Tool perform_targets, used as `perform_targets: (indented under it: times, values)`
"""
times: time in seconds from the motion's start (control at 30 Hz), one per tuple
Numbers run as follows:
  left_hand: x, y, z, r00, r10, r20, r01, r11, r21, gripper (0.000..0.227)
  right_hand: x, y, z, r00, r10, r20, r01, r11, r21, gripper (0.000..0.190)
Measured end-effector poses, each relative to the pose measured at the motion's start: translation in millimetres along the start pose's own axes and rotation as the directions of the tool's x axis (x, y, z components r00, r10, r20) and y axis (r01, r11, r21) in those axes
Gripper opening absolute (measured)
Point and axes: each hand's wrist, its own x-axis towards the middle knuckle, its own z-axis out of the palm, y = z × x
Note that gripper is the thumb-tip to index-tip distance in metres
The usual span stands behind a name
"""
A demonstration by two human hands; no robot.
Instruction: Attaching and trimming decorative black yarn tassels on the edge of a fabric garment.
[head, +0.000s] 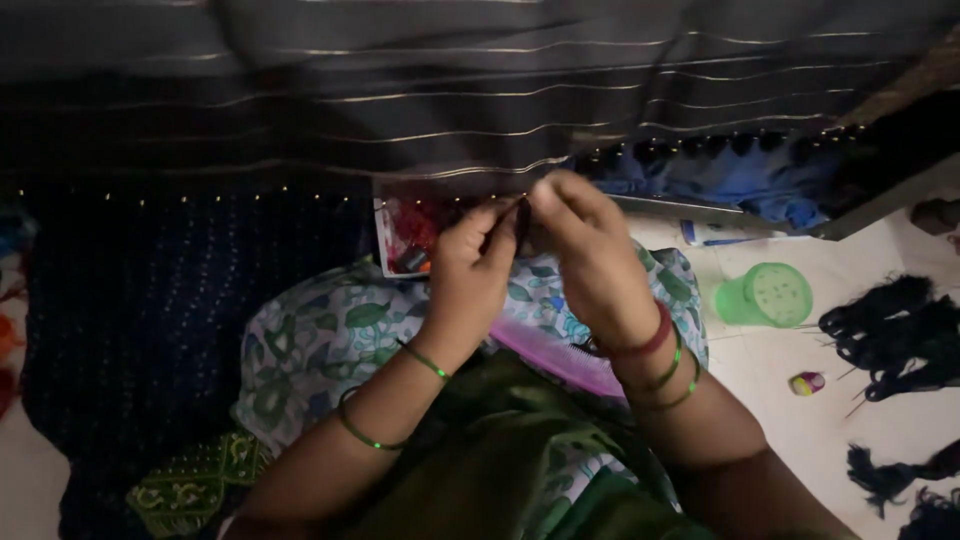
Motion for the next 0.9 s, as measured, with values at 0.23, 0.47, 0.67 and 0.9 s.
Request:
perform_targets:
  times: [0.23, 0.47, 0.67, 0.9]
  values:
    - [-1, 27, -10, 0.957, 0.285, -0.044, -0.26, 0.919, 0.296, 0.025, 8, 42, -7, 0.989, -0.104, -0.106, 0.113, 0.991, 0.077, 0.023]
    - [26, 12, -9, 0.991, -0.06, 0.123, 0.069, 0.995, -0.075, 0.025, -13, 72, -14, 0.936, -0.343, -0.075, 0.327, 0.93, -0.168, 0.021]
    - [10, 8, 4, 0.979, 0.205, -0.013, -0.198, 0.956, 0.216, 0.02, 10, 41, -17, 0.999, -0.037, -0.022, 0.04, 0.989, 0.141, 0.042]
    - [1, -3, -10, 0.881, 0.473, 0.004, -0.382, 0.707, 0.596, 0.019, 32, 46, -29, 0.991, 0.062, 0.12, -0.093, 0.959, 0.268, 0.021]
